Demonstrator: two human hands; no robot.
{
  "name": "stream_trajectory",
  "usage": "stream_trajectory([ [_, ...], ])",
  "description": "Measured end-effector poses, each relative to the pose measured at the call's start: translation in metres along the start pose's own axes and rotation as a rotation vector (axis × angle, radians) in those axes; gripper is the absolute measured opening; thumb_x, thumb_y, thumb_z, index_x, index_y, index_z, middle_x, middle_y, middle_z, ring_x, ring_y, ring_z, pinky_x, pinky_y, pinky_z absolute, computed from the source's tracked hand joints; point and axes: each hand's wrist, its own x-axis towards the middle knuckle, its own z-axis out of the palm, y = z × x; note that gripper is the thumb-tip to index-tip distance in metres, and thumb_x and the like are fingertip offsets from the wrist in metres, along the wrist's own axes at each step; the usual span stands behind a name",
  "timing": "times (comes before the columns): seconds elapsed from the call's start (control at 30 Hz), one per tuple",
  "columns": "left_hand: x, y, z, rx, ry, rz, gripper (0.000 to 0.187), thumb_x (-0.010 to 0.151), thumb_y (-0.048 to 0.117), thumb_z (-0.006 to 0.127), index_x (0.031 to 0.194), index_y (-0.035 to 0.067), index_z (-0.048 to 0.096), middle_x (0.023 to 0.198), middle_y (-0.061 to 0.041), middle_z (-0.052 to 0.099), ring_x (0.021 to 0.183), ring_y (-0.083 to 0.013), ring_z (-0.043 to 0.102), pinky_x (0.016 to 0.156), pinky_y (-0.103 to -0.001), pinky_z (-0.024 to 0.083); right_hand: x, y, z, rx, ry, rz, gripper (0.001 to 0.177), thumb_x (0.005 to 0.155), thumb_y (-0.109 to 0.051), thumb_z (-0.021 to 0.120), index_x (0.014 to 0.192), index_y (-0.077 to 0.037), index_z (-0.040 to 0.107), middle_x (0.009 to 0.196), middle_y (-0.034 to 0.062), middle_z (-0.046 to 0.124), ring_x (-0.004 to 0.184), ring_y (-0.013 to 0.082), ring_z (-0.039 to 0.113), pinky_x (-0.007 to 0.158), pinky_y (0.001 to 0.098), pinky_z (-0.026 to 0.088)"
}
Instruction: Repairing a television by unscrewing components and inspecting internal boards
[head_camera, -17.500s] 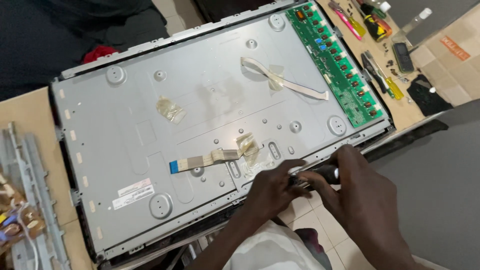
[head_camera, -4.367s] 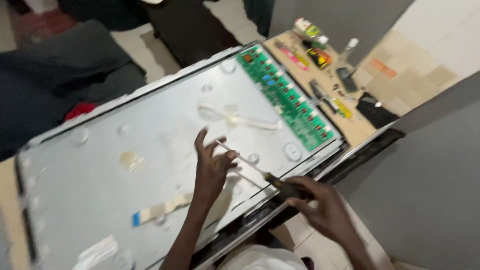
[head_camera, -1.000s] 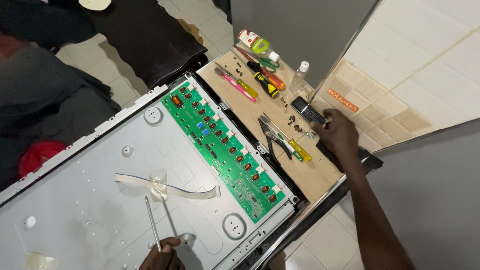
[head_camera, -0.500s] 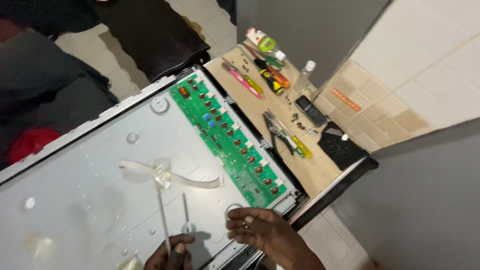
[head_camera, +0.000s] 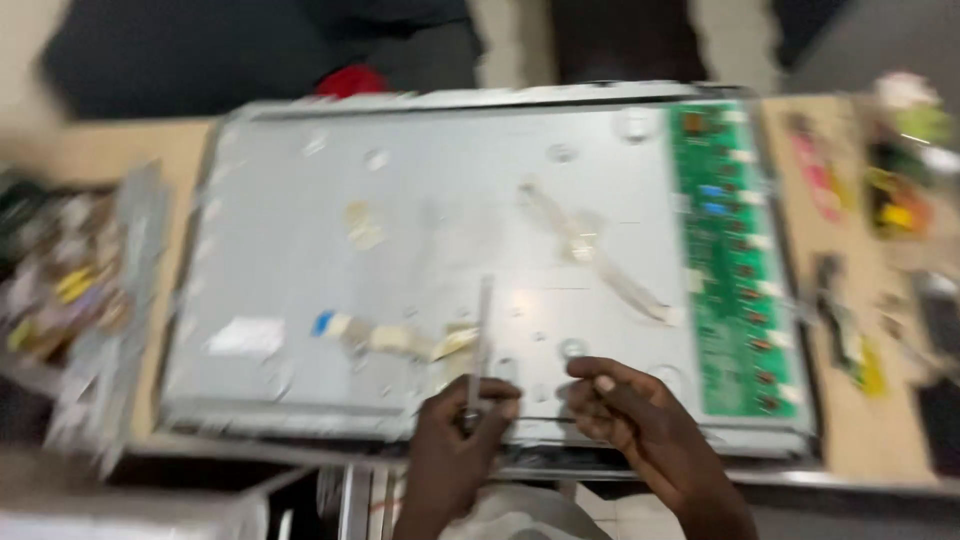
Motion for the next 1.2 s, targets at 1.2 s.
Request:
stream_trajectory([
  [1.2,-0.042,-0.148,-0.333,-0.664,0.029,-0.253,0.016,0.089,0.009,0.078,0.094,0.000,0.065,0.076,-0.016,0.072,0.042,-0.0117,0.050,0.032,-0.022,0.030,0.035,0.263,0.217,0.097,0.086,-0.201,0.030,0.097,-0.019,0.068,0.121,0.000,0.066,0.098,0.0084,0.068,0.077,0.0121,0.061,0.061,0.0140,0.044],
])
